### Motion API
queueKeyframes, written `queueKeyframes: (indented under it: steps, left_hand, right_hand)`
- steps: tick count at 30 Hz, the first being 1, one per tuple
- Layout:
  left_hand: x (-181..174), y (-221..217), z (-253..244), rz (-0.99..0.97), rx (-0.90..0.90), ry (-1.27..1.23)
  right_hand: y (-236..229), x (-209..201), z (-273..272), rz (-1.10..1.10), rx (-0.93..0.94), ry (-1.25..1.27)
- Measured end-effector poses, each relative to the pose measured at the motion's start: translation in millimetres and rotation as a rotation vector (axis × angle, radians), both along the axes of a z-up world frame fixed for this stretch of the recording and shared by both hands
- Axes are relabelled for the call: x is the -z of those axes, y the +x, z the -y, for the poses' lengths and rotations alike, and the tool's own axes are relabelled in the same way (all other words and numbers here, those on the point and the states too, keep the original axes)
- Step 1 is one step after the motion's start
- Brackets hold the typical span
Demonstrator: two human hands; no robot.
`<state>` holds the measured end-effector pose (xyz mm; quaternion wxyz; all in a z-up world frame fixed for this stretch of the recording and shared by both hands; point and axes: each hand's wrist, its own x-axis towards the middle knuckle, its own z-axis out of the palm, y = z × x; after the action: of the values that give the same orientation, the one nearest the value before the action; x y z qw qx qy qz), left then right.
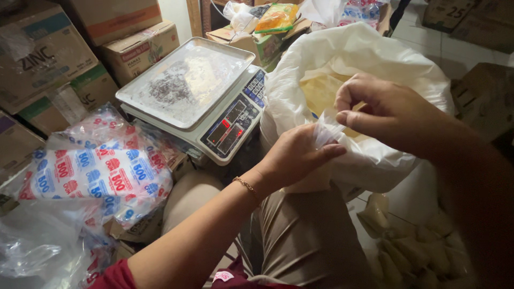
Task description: The person scoops a yellow powder from a large sack into small plastic bags using a blue scoop. They place each bag on a digital scale to check the weight, then tie the bag closed by hand. The person repeats this process for multiple bags.
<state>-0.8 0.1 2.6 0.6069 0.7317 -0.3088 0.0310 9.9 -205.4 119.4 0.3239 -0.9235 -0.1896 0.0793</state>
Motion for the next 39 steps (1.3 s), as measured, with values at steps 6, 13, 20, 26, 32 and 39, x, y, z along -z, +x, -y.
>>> queueKeyframes:
  steps: [6,13,20,26,32,39]
  left_hand:
    - [1.3,-3.2,1.0,0.045,-0.019,-0.042]
    - [-0.6,0.9,4.3,-0.026,-0.039,-0.001]
    - [0.0,-0.4,4.5,0.001,-0.002,-0.077]
    - [-2.4,-1.1,8.7,-0.073,0.045,-0.086]
    - [1.7,7.8,7.9,0.085,-0.021,0.056]
    - [7.5,-4.7,1.1,0.375,-0.075,-0.087]
  right_hand:
    - [-2.8,4.5,-14.1,0.266,-0.226,-0.194]
    - [-5.6,-7.4,-12.8,0.133,-0.283,0.212]
    - [-9.8,-7.5,-27.6,0.147,-0.131,-0.192]
    - [-13.4,-0.3,-31.3,0.31,-0.194,-0.027]
    - [-2.9,17.1,-18.6,0.274,0.031,0.002]
    - [-2.7,44.6,-15.4,-0.061,0.084,0.427]
